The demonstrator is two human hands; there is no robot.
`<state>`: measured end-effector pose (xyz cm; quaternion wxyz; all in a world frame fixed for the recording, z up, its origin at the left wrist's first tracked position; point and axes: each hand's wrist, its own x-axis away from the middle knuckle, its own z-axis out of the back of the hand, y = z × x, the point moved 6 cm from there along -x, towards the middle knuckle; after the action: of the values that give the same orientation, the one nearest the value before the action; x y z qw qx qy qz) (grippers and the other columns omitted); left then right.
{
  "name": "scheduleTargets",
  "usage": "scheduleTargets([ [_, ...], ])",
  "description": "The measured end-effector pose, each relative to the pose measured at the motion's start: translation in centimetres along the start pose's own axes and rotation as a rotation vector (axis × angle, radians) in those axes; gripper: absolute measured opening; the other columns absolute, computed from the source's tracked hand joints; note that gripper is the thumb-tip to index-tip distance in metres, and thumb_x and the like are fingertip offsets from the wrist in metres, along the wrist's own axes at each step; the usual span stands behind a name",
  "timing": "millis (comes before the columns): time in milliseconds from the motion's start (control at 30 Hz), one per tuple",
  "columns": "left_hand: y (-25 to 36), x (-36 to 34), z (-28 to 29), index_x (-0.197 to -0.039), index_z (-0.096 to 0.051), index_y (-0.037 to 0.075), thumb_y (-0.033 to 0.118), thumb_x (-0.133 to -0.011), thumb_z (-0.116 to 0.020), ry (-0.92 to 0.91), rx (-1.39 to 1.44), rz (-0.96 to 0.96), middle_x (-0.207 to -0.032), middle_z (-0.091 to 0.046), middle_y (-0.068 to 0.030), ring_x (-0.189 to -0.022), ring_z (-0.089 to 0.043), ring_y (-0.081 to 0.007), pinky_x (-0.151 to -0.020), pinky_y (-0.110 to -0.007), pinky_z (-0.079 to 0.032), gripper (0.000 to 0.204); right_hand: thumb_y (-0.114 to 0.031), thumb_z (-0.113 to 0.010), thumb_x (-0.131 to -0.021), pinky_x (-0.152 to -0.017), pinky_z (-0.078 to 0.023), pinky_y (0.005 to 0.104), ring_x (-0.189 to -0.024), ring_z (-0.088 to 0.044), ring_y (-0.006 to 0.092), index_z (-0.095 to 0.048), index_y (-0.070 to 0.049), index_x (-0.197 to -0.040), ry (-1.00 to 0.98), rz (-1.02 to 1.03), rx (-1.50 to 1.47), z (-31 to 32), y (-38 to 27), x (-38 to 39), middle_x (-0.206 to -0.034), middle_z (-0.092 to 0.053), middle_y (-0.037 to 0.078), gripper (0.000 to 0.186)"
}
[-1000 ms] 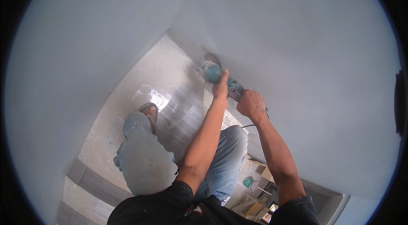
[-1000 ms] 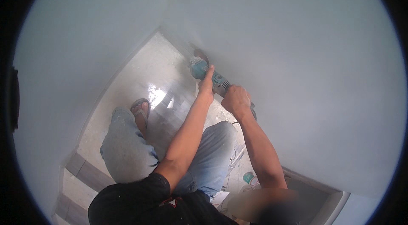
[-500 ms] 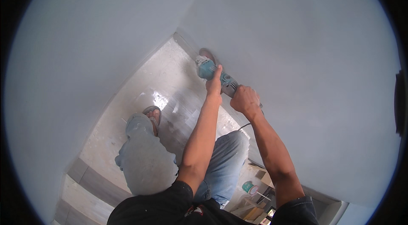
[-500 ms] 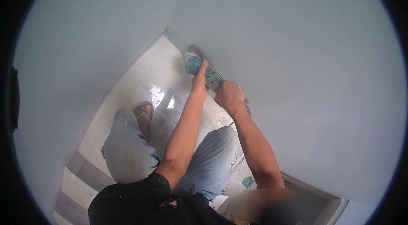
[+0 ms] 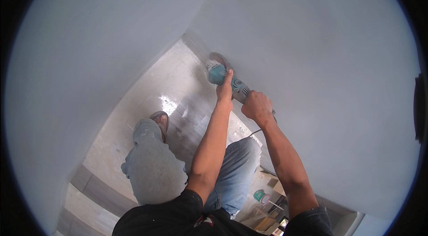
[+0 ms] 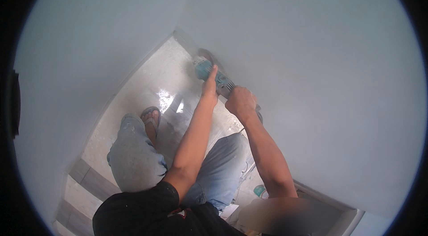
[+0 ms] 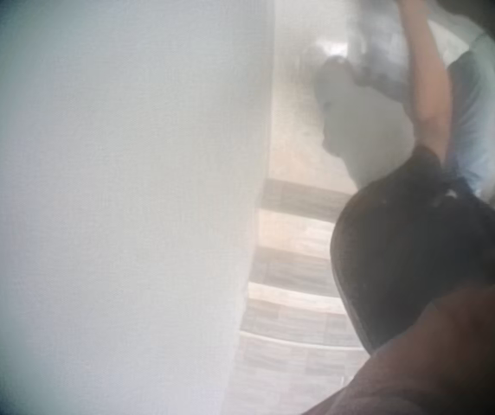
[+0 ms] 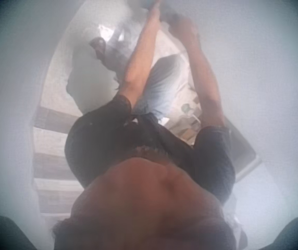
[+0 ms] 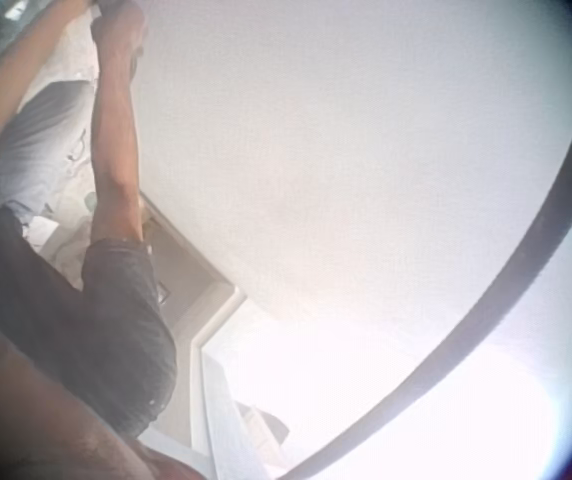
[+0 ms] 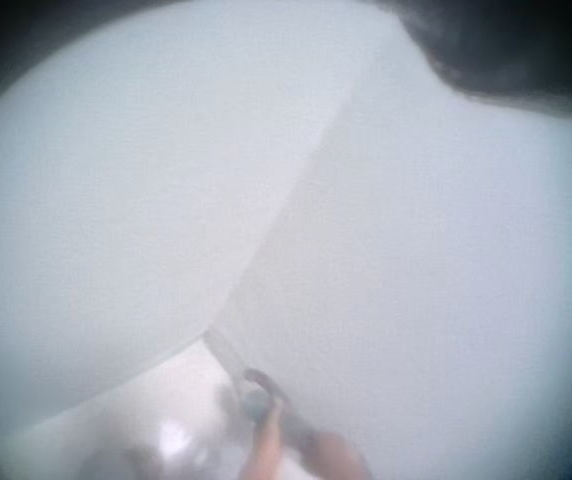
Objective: The person sands the floor edges and corners using a power sander, moving the tool along the base of the wall.
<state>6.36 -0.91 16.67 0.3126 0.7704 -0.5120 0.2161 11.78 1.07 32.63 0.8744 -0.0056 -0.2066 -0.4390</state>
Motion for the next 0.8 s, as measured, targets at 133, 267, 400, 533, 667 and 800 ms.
scheduleTargets([
  [133, -0.2, 0.6, -0.3, -0.139, -0.04, -0.007, 0.055, -0.077, -0.074, -0.012, -0.007, -0.009, -0.141, -0.044, -0.0159, -0.13, -0.042, -0.0261, -0.108, -0.036, -0.033, 0.094, -0.006, -0.056, -0.071, -0.084, -0.052, 0.0468, -0.091, -0.067, 0.0414, -0.069, 0.003, -0.09, -0.011, 0.015, 0.027, -0.5, 0.4, 0.0, -0.092, -0.068, 0.027, 0.025],
  [267, -0.9, 1.0, -0.5, -0.138, -0.042, -0.006, 0.054, -0.077, -0.075, 0.018, 0.003, -0.008, -0.141, -0.046, -0.0148, -0.129, -0.043, -0.0258, -0.107, -0.035, -0.034, 0.092, -0.006, -0.055, -0.071, -0.084, -0.052, 0.047, -0.092, -0.066, 0.0416, -0.068, 0.004, -0.091, -0.016, 0.018, 0.022, -0.6, 1.1, 0.3, -0.093, -0.068, 0.027, 0.026],
  [400, -0.4, 0.7, -0.5, -0.139, -0.042, -0.006, 0.054, -0.077, -0.075, 0.017, 0.006, -0.026, -0.141, -0.046, -0.0141, -0.128, -0.044, -0.0257, -0.107, -0.036, -0.035, 0.092, -0.006, -0.055, -0.071, -0.084, -0.052, 0.0474, -0.094, -0.066, 0.0417, -0.068, 0.005, -0.091, -0.02, 0.001, 0.005, 0.1, 0.7, 0.6, -0.094, -0.067, 0.028, 0.026],
  [533, 0.4, 1.3, -1.1, -0.139, -0.041, -0.006, 0.053, -0.077, -0.075, -0.012, 0.058, 0.001, -0.142, -0.045, -0.014, -0.129, -0.043, -0.0256, -0.108, -0.036, -0.034, 0.092, -0.006, -0.054, -0.072, -0.084, -0.052, 0.0473, -0.093, -0.066, 0.042, -0.068, 0.005, -0.09, -0.011, 0.006, -0.002, 0.6, 0.4, 0.3, -0.093, -0.067, 0.028, 0.025],
  [667, -0.6, 0.8, -0.5, -0.14, -0.04, -0.006, 0.053, -0.078, -0.075, -0.02, 0.051, 0.002, -0.143, -0.044, -0.0135, -0.129, -0.043, -0.0257, -0.108, -0.036, -0.034, 0.092, -0.005, -0.055, -0.072, -0.083, -0.052, 0.0473, -0.091, -0.066, 0.0425, -0.068, 0.005, -0.088, 0.018, 0.044, 0.027, 0.2, 0.5, 0.7, -0.092, -0.067, 0.028, 0.023],
  [800, -2.2, 1.2, -0.6, -0.14, -0.04, -0.006, 0.052, -0.078, -0.075, 0.006, 0.042, 0.03, -0.142, -0.044, -0.0145, -0.128, -0.044, -0.0262, -0.108, -0.036, -0.034, 0.092, -0.005, -0.056, -0.071, -0.083, -0.052, 0.0473, -0.091, -0.066, 0.0425, -0.068, 0.004, -0.087, -0.027, 0.015, 0.037, -0.4, 1.6, 1.0, -0.092, -0.067, 0.028, 0.022],
])
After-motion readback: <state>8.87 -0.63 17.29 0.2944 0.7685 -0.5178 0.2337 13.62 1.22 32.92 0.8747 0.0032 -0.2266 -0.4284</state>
